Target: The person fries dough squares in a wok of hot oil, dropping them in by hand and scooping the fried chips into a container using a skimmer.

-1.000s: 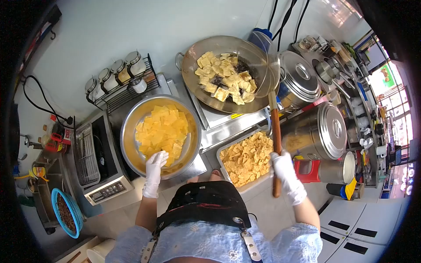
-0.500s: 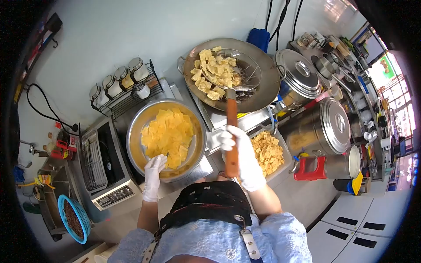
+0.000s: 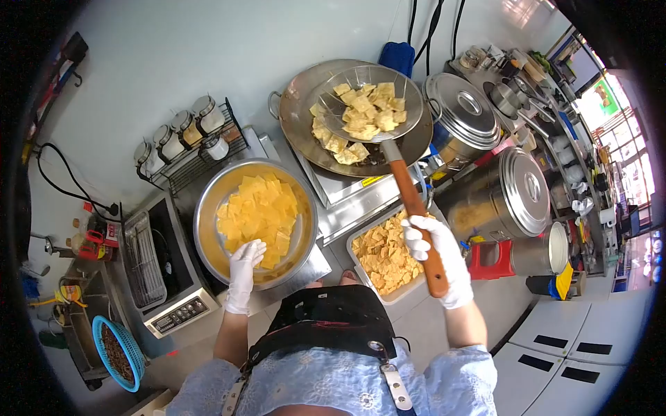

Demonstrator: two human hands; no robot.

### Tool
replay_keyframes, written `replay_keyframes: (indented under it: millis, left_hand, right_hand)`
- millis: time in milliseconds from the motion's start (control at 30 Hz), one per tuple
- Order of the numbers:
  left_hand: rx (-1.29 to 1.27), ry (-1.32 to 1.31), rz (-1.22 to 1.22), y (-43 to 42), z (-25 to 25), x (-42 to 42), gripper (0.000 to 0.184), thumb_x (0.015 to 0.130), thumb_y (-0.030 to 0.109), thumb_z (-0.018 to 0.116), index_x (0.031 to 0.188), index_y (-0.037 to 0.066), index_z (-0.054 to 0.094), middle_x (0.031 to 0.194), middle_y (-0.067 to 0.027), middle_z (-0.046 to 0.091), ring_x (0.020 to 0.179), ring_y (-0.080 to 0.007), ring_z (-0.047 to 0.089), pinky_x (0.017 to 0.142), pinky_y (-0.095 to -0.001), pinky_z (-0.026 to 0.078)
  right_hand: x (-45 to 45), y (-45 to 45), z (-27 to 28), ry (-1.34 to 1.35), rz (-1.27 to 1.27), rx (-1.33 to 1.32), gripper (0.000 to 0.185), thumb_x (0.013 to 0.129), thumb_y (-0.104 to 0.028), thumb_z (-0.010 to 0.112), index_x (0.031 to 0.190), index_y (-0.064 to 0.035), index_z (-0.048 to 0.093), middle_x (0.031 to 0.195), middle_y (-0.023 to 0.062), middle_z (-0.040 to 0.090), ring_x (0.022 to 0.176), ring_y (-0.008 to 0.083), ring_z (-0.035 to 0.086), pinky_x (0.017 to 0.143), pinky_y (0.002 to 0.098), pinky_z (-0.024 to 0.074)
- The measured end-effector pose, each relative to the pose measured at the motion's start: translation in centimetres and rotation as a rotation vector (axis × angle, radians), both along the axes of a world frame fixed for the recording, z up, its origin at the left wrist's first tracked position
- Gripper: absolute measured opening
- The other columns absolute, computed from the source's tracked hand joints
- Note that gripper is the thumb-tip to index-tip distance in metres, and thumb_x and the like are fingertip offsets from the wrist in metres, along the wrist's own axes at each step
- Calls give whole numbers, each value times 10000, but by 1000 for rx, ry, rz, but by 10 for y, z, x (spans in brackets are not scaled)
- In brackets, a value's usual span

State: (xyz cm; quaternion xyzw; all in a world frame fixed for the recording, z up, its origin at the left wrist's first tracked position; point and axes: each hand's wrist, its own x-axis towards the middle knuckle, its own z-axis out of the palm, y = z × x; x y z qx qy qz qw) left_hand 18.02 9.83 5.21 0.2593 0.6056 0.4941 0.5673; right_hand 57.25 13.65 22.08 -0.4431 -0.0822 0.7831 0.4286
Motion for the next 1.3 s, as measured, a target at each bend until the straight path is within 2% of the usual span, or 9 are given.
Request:
replay_keyframes:
  millis: [167, 367, 567, 833, 1000, 1100, 1133, 1233, 1300]
  left_hand:
    - [-16, -27, 3, -3, -11, 4, 280, 950, 209, 544, 1107, -13, 612, 1068, -129, 654, 1003, -201, 627, 887, -326, 485]
    - [-25, -50, -1, -1, -18, 6, 302, 958, 187, 519, 1145, -43, 581, 1094, -159, 641, 1013, -224, 628, 891, -319, 489]
    - [-13, -38, 27, -3, -12, 2, 312, 960, 198, 516, 1148, -43, 580, 1087, -156, 643, 1017, -227, 627, 893, -323, 488]
    - [-13, 7, 62, -18, -5, -14, 297, 943, 208, 555, 1101, -37, 608, 1038, -135, 661, 965, -204, 636, 883, -321, 486]
    - [2, 86, 46, -2, 10, 5, 277, 938, 192, 564, 1093, -31, 618, 1018, -117, 668, 952, -187, 634, 867, -294, 489]
    - [204, 82, -251, 31, 51, 63, 223, 938, 113, 555, 1094, -31, 620, 1001, -104, 675, 920, -141, 635, 826, -253, 493]
    - [272, 65, -383, 43, 60, 87, 270, 962, 162, 519, 1122, -41, 597, 1041, -145, 661, 951, -189, 639, 839, -290, 501]
    - [156, -213, -606, 75, 106, 163, 353, 984, 233, 470, 1248, 3, 515, 1086, -117, 640, 977, -185, 628, 855, -297, 500]
    - [106, -560, -646, 93, 123, 208, 333, 953, 292, 529, 1137, 15, 555, 939, -83, 646, 844, -170, 638, 781, -291, 516]
  right_hand:
    - [27, -11, 44, -458, 58, 24, 181, 891, -160, 529, 904, 20, 544, 619, -13, 476, 436, 43, 396, 365, 195, 344]
    - [26, -6, 52, -748, 212, 2, 145, 887, -157, 525, 869, -13, 533, 597, 18, 483, 409, 96, 417, 364, 254, 370]
    - [-42, -2, 47, -233, 183, -243, 137, 913, -170, 490, 941, -36, 493, 652, -16, 436, 492, 84, 399, 443, 233, 360]
    - [-72, 36, 3, 434, 53, -92, 160, 920, -124, 508, 1007, 9, 490, 680, -37, 398, 518, 40, 396, 437, 189, 347]
    - [-48, 20, -17, 446, 26, -25, 180, 920, -129, 520, 1016, 22, 506, 653, -41, 408, 477, 37, 389, 393, 186, 345]
    - [-42, 4, -23, 380, -17, 0, 195, 917, -146, 528, 1021, 19, 510, 652, -29, 427, 471, 43, 393, 381, 189, 347]
    - [-40, -1, -23, 338, -24, 22, 204, 914, -155, 534, 1023, 17, 512, 653, -22, 437, 469, 47, 395, 377, 191, 347]
    - [-39, -18, -19, 226, -17, 44, 229, 905, -181, 545, 1012, 20, 517, 664, 4, 469, 461, 69, 404, 368, 211, 359]
    - [-53, -31, -4, 83, -36, 137, 197, 897, -173, 547, 962, 11, 518, 611, 5, 467, 409, 63, 406, 360, 205, 350]
